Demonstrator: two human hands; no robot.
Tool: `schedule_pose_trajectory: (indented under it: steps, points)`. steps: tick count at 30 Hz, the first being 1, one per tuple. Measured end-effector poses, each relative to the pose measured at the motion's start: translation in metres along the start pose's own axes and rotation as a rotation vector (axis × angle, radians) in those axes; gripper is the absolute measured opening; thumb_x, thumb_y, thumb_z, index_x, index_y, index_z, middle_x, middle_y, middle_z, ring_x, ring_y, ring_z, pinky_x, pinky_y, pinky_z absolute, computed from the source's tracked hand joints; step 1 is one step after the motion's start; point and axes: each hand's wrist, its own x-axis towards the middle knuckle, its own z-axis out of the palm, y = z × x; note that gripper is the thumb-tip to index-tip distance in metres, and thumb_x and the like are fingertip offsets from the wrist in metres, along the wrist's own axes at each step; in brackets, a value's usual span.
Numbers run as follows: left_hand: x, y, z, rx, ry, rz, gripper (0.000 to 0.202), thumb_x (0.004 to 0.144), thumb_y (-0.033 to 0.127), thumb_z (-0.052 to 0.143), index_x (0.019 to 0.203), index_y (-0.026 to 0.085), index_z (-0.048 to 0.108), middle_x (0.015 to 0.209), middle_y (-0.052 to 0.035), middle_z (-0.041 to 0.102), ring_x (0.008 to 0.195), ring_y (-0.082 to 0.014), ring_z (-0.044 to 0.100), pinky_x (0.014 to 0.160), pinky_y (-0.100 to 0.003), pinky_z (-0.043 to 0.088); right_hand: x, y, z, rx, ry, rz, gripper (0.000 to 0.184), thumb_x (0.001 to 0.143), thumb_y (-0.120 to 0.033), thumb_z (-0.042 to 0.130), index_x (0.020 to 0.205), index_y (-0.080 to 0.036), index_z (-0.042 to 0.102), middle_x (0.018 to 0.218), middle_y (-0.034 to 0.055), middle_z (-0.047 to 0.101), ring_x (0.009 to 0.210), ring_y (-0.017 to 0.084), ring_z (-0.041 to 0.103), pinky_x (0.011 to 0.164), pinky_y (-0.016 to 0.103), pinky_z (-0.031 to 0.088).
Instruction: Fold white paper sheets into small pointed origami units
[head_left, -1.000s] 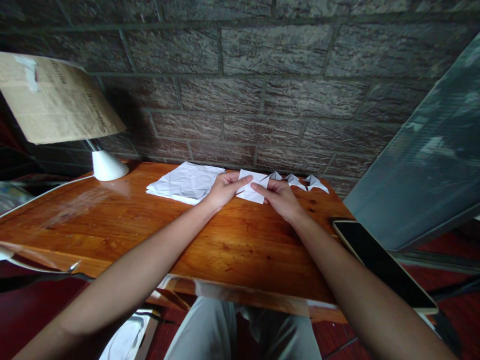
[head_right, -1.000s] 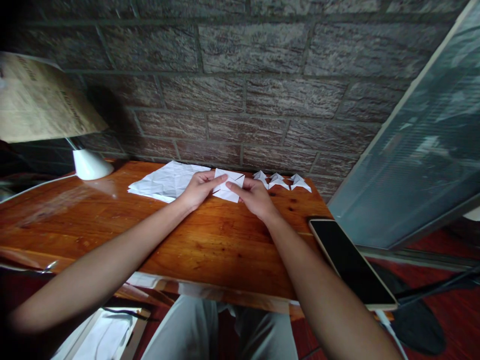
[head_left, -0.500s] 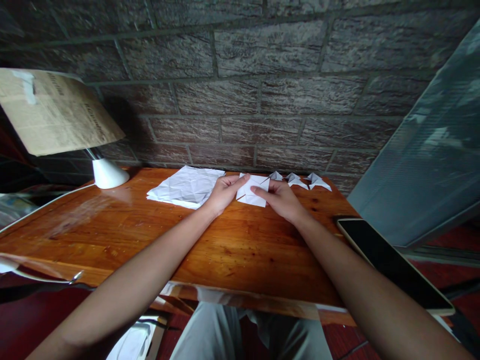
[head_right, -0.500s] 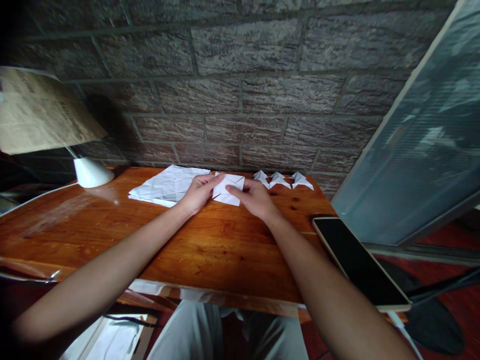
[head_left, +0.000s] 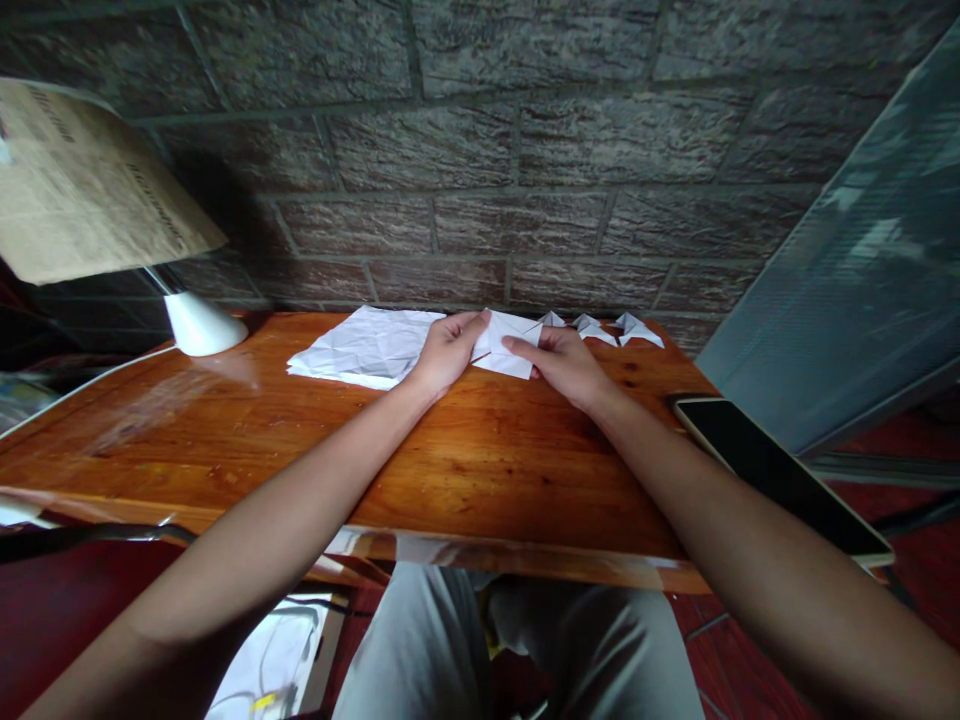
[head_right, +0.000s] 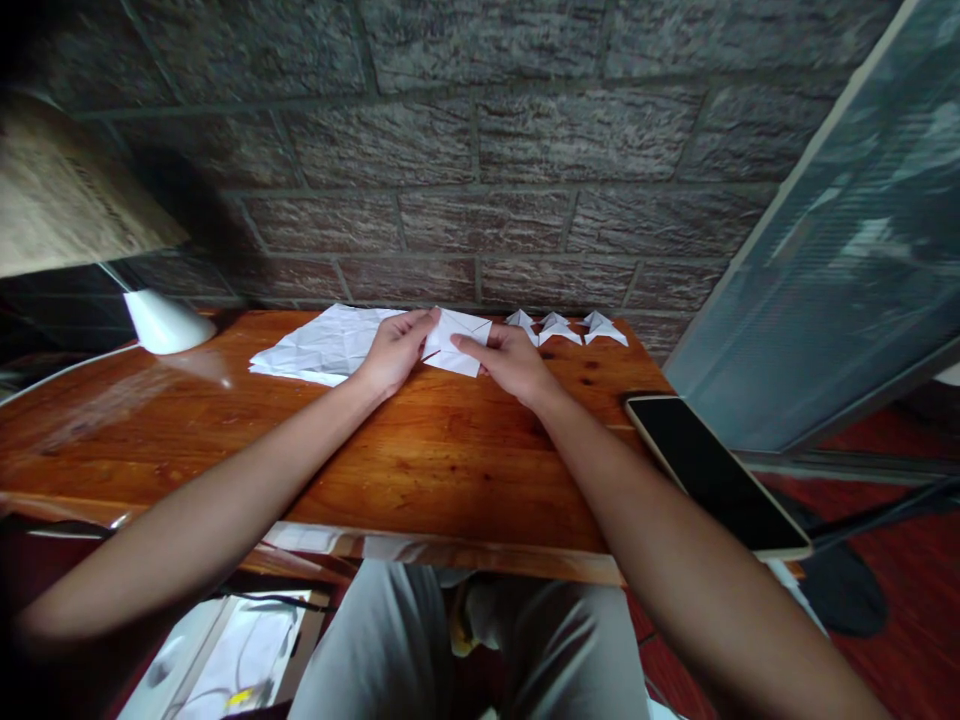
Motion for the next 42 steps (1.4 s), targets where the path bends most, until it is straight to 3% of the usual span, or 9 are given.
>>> schedule_pose_trajectory:
  steps: [5, 9, 16, 24, 28, 35, 42]
  points:
    - [-0.0024, 0.0012, 0.0016, 0.240, 0.055, 0.132, 0.043, 0.083, 0.057, 0.066, 0.067, 0.017, 0.065, 0.060, 0.0019, 0.055, 0.059, -0.0115, 0.045, 0.055, -0.025, 0.033, -0.0021, -0.0046, 0.0044, -0.023, -0.016, 0.016, 0.046, 0.065, -0.061, 0.079, 0.067, -0.017, 0.066, 0.057, -0.0027, 0.057, 0.053, 0.010, 0.042, 0.053, 0.026, 0.035]
    - [-0.0032, 0.0004, 0.0023, 0.322, 0.039, 0.201, 0.044, 0.088, 0.059, 0.060, 0.073, 0.017, 0.064, 0.065, 0.0011, 0.058, 0.064, -0.0126, 0.048, 0.061, -0.024, 0.037, -0.0017, -0.0037, 0.0048, -0.027, 0.004, 0.037, 0.048, 0.062, -0.063, 0.080, 0.063, -0.018, 0.062, 0.054, -0.0033, 0.055, 0.050, 0.009, 0.041, 0.051, 0.026, 0.034]
    - [-0.0031, -0.0041, -0.0029, 0.250, -0.075, 0.085, 0.049, 0.084, 0.064, 0.061, 0.072, 0.016, 0.065, 0.065, 0.0018, 0.058, 0.061, -0.0113, 0.047, 0.058, -0.023, 0.037, -0.0009, -0.0030, 0.0020, 0.046, 0.043, 0.046, 0.049, 0.061, -0.063, 0.080, 0.066, -0.018, 0.063, 0.059, -0.0027, 0.058, 0.052, 0.009, 0.042, 0.051, 0.025, 0.034]
    - [-0.0065, 0.0004, 0.0004, 0.346, -0.019, 0.151, 0.051, 0.086, 0.063, 0.058, 0.066, 0.016, 0.059, 0.057, 0.0038, 0.046, 0.055, -0.0095, 0.037, 0.051, -0.024, 0.028, -0.0001, 0.0011, 0.0038, 0.128, 0.031, 0.068, 0.045, 0.064, -0.057, 0.082, 0.079, -0.017, 0.069, 0.063, -0.0034, 0.060, 0.053, 0.008, 0.043, 0.050, 0.024, 0.031]
    - [-0.0087, -0.0012, 0.0028, 0.342, -0.048, 0.092, 0.051, 0.085, 0.066, 0.056, 0.072, 0.017, 0.061, 0.060, 0.0032, 0.050, 0.056, -0.0103, 0.040, 0.053, -0.024, 0.031, 0.0002, 0.0004, 0.0004, 0.153, 0.081, 0.074, 0.038, 0.068, -0.052, 0.081, 0.082, -0.018, 0.071, 0.066, -0.0033, 0.062, 0.055, 0.009, 0.047, 0.050, 0.023, 0.032]
    - [-0.0078, -0.0024, 0.0015, 0.259, -0.104, -0.031, 0.053, 0.080, 0.069, 0.058, 0.067, 0.017, 0.058, 0.062, 0.0024, 0.051, 0.060, -0.0110, 0.043, 0.057, -0.024, 0.034, 0.0011, 0.0033, -0.0027, 0.122, 0.147, 0.061, 0.036, 0.067, -0.050, 0.082, 0.079, -0.018, 0.073, 0.063, -0.0031, 0.062, 0.054, 0.009, 0.045, 0.051, 0.024, 0.032]
    - [-0.0100, -0.0002, 0.0024, 0.289, -0.053, 0.027, 0.052, 0.079, 0.067, 0.062, 0.068, 0.016, 0.061, 0.058, 0.0033, 0.049, 0.057, -0.0099, 0.039, 0.054, -0.024, 0.031, -0.0008, 0.0003, -0.0004, 0.110, 0.109, 0.067, 0.038, 0.064, -0.051, 0.084, 0.078, -0.018, 0.074, 0.067, -0.0021, 0.064, 0.057, 0.010, 0.047, 0.052, 0.024, 0.034]
